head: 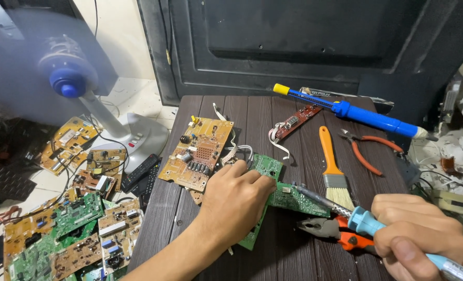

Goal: Using a soldering iron and solder wire to desolder or repair components on various printed circuit boards.

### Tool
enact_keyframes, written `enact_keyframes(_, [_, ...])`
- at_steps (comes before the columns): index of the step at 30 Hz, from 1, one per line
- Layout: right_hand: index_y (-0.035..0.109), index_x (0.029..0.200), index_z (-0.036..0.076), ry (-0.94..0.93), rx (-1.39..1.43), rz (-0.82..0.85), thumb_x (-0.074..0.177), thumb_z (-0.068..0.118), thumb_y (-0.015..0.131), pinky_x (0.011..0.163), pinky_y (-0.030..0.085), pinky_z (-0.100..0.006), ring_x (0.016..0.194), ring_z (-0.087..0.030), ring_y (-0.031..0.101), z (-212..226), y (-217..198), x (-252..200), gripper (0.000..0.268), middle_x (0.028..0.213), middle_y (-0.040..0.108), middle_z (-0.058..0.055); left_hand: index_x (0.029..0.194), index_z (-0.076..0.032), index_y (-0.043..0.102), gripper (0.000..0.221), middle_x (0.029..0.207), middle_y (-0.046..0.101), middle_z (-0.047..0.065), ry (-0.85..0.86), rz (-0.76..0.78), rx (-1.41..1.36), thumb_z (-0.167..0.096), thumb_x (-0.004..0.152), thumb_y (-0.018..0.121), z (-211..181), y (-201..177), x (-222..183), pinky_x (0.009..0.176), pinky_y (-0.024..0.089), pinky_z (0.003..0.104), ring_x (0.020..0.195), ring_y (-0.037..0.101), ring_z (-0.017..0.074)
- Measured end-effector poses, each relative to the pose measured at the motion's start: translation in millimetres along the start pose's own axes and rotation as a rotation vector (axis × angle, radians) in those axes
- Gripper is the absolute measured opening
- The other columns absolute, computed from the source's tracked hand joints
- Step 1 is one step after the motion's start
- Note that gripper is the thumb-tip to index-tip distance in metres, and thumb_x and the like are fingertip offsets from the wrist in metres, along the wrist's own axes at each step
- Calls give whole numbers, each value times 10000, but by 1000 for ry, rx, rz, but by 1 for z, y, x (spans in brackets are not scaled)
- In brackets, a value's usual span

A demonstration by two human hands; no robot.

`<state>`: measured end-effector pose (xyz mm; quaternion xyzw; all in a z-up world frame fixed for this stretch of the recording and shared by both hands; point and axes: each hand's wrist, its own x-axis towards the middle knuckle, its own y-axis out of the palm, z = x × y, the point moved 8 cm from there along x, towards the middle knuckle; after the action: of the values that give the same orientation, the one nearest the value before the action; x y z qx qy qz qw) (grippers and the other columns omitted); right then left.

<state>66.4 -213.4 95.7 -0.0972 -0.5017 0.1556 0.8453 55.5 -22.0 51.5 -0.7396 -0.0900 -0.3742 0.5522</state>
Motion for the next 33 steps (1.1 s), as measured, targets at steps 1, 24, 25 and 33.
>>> enact_keyframes(1, [436, 400, 154, 0, -1, -1, 724, 178, 390, 397, 312, -264, 351, -97, 233, -1, 0, 0, 329, 357, 349, 27, 798, -94, 728, 78, 709, 693, 38, 1, 0, 0, -131, 863, 749, 0, 0, 0, 616, 442, 318, 647, 508, 188])
enact_keyframes(24, [651, 854, 62, 60, -245, -234, 813, 185, 560, 613, 551, -230, 609, -112, 616, -34, -24, -55, 159, 865, 697, -112, 964, -67, 673, 48, 784, 634, 30, -129, -169, 22, -106, 939, 684, 8, -35, 14, 500, 377, 274, 631, 471, 143])
enact_keyframes(25, [651, 854, 62, 59, -242, -236, 813, 185, 560, 613, 551, -230, 609, -112, 616, -36, -24, -52, 159, 865, 697, -112, 964, -67, 673, 48, 784, 634, 30, -128, -169, 26, -106, 939, 684, 7, -37, 15, 500, 377, 274, 631, 471, 143])
enact_keyframes(33, [665, 1068, 113, 32, -264, 47, 750, -77, 703, 743, 651, -269, 958, -212, 776, -36, 10, -29, 373, 1152, 726, -209, 929, -73, 633, 51, 756, 637, 25, -127, -268, 157, -107, 967, 634, 17, -52, 12, 439, 373, 306, 528, 528, 151])
